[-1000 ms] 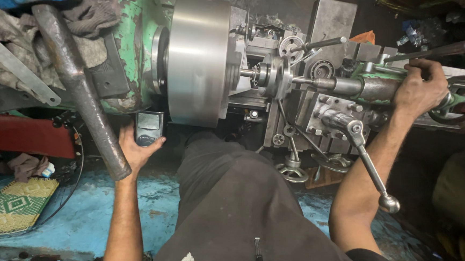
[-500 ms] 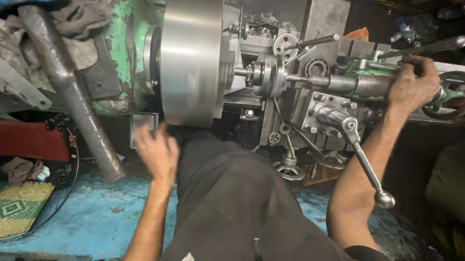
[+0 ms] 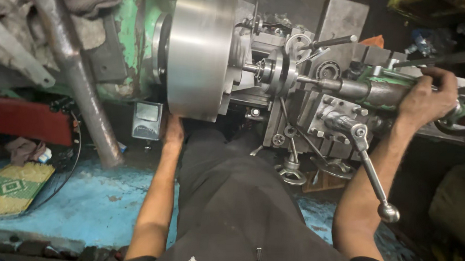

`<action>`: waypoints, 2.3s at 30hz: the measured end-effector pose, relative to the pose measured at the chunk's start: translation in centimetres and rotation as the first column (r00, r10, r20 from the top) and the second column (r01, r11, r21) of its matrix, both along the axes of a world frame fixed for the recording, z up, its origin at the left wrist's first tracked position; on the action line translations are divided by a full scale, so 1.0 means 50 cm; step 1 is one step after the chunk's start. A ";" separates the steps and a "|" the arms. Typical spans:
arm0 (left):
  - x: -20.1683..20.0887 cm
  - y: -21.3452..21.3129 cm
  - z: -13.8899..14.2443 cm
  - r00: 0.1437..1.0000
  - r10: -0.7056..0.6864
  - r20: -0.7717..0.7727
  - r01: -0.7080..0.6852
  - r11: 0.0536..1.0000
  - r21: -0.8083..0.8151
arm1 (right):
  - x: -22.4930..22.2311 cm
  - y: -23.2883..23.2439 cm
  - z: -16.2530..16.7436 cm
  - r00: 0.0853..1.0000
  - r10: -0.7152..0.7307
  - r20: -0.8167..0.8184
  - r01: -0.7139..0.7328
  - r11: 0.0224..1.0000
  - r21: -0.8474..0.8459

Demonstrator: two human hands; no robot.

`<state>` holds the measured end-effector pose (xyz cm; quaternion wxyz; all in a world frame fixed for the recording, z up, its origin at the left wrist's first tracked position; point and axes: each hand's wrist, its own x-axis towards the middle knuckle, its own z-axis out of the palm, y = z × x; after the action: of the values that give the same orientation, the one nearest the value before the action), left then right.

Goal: The person operates a metal lathe, using a foot pedal to control the spindle and a hand lever to guide the cutting tool along a cylindrical workpiece. They repeatedly stop the machine to inspect the surface and adjust the tool position.

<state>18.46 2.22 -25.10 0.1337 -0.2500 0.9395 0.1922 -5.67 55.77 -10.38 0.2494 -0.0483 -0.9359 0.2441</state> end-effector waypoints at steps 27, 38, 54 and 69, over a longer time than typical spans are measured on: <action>0.072 0.180 0.566 0.595 -0.608 -0.526 0.787 0.574 0.226 | 0.407 -0.495 0.391 0.054 0.772 0.633 -0.774 0.433 -0.463; -0.074 0.027 0.578 0.415 0.059 -0.908 0.491 0.826 0.278 | 0.446 -0.209 0.399 0.842 0.509 -0.177 -0.521 0.853 -0.028; -0.239 -0.020 0.475 0.666 -0.221 -0.712 0.478 0.860 0.181 | 0.473 -0.112 0.242 0.986 0.096 0.135 -0.144 0.900 0.412; -0.311 -0.076 0.472 0.741 -0.218 -0.635 0.552 0.736 0.392 | 0.453 -0.107 0.205 0.815 -0.514 0.266 0.312 0.778 0.546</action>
<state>2.91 -1.61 -1.49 -0.0366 0.0767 0.8694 0.4867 16.98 50.42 -0.15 0.1045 -0.2429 -0.9617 -0.0720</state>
